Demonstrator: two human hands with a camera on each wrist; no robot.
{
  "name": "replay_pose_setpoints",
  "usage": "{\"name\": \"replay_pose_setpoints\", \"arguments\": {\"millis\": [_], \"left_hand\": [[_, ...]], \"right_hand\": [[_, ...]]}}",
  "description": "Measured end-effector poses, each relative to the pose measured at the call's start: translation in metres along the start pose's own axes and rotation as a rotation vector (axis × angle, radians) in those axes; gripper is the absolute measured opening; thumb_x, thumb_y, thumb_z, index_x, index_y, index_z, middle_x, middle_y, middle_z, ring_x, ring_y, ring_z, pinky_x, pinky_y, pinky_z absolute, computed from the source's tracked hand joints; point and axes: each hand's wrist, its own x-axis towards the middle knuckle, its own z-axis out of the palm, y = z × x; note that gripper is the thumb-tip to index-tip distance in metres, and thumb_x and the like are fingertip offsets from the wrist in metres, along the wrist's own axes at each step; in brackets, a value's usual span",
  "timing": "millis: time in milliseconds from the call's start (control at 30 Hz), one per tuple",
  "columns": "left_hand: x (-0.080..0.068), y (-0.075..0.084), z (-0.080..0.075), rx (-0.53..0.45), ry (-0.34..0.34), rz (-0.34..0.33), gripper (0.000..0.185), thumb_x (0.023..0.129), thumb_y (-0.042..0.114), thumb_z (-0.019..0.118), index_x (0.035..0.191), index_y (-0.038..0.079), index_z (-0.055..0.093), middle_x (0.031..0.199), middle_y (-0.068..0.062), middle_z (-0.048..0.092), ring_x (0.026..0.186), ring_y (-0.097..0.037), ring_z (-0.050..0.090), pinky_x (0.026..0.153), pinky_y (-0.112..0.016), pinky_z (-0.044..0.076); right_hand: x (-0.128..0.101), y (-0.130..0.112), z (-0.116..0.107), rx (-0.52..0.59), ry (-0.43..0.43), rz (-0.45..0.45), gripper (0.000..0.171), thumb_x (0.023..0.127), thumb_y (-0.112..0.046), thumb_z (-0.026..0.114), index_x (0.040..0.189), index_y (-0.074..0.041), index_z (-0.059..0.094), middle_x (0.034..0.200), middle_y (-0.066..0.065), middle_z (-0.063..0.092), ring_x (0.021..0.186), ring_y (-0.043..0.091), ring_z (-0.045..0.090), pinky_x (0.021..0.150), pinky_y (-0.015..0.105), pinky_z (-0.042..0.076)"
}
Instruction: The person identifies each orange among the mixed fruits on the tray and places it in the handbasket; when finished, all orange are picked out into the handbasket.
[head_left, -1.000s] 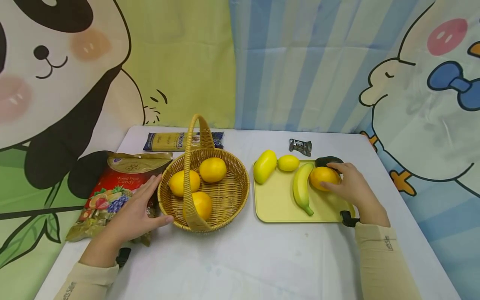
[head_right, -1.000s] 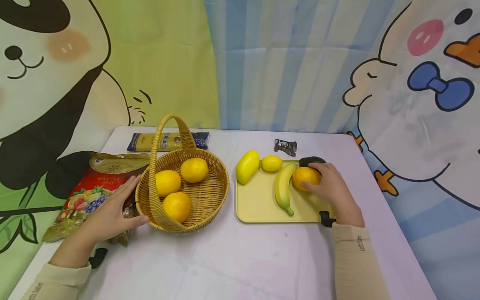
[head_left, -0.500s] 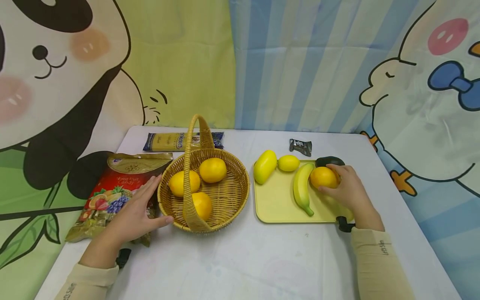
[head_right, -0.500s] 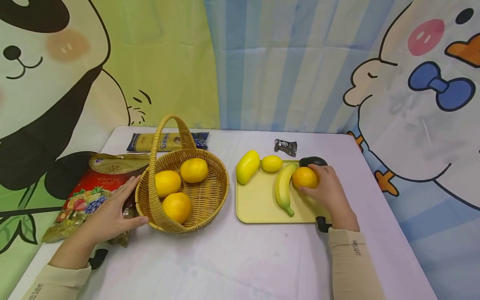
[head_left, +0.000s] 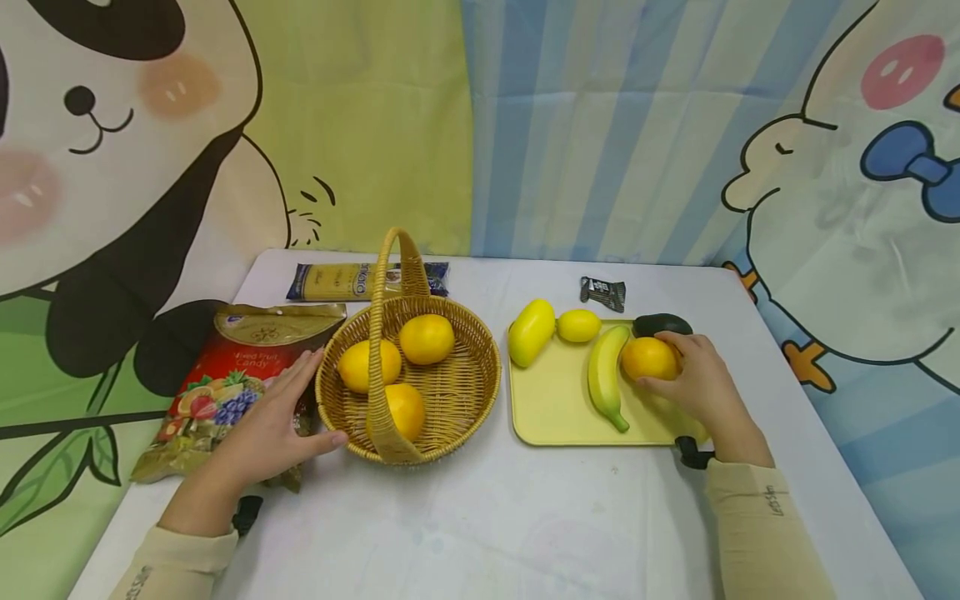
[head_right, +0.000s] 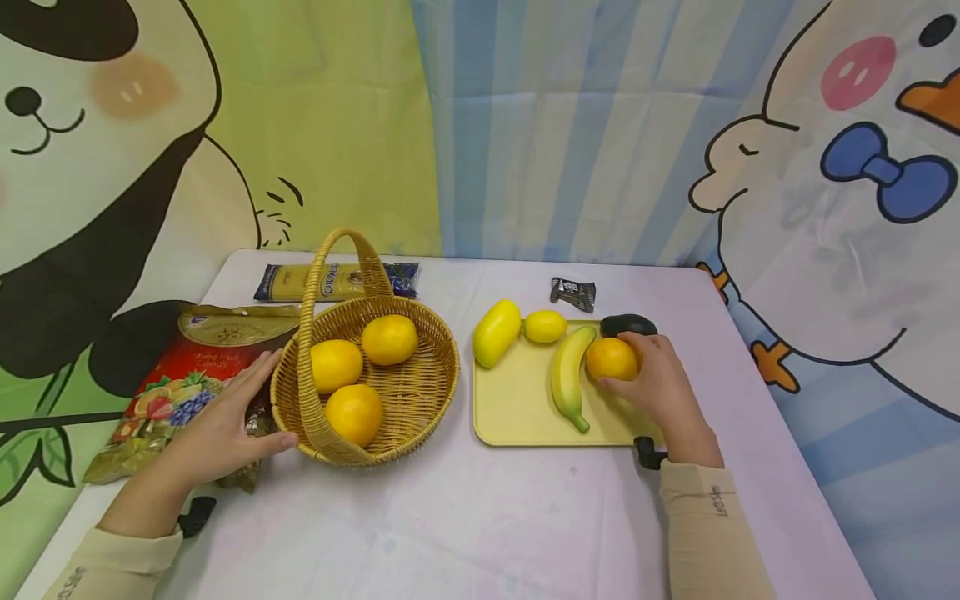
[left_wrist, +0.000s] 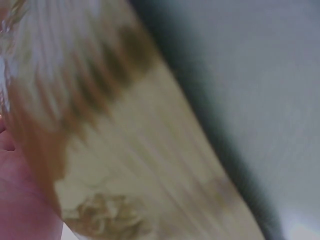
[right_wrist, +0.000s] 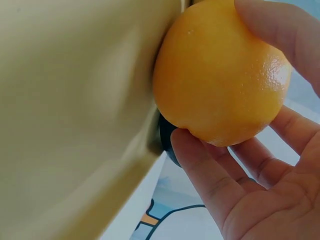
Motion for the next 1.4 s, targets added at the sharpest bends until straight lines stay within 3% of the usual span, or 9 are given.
{"name": "replay_pose_setpoints", "arguments": {"millis": [800, 1100, 1400], "left_hand": [[0.0, 0.002, -0.003, 0.0, -0.005, 0.001, 0.124, 0.08, 0.063, 0.083, 0.17, 0.034, 0.002, 0.178, -0.014, 0.005, 0.159, -0.055, 0.014, 0.109, -0.089, 0.021], [0.001, 0.001, -0.002, 0.001, -0.002, 0.0, 0.125, 0.079, 0.066, 0.082, 0.17, 0.034, 0.002, 0.178, -0.013, 0.005, 0.159, -0.055, 0.013, 0.11, -0.089, 0.019], [-0.001, 0.002, -0.002, 0.003, -0.005, -0.009, 0.125, 0.08, 0.066, 0.082, 0.17, 0.033, 0.002, 0.178, -0.013, 0.005, 0.158, -0.055, 0.014, 0.109, -0.09, 0.02]], "right_hand": [[-0.005, -0.017, -0.02, 0.003, 0.06, -0.134, 0.083, 0.085, -0.035, 0.088, 0.151, -0.004, 0.049, 0.14, 0.033, 0.047, 0.116, 0.047, 0.05, 0.096, 0.066, 0.05], [0.001, -0.033, -0.026, 0.019, 0.09, -0.188, 0.076, 0.084, -0.027, 0.089, 0.147, -0.004, 0.054, 0.138, 0.029, 0.05, 0.121, 0.046, 0.049, 0.104, 0.069, 0.047], [0.005, -0.049, -0.027, 0.023, 0.072, -0.221, 0.076, 0.085, -0.03, 0.089, 0.149, -0.006, 0.053, 0.14, 0.029, 0.05, 0.122, 0.045, 0.049, 0.102, 0.068, 0.048]]}}
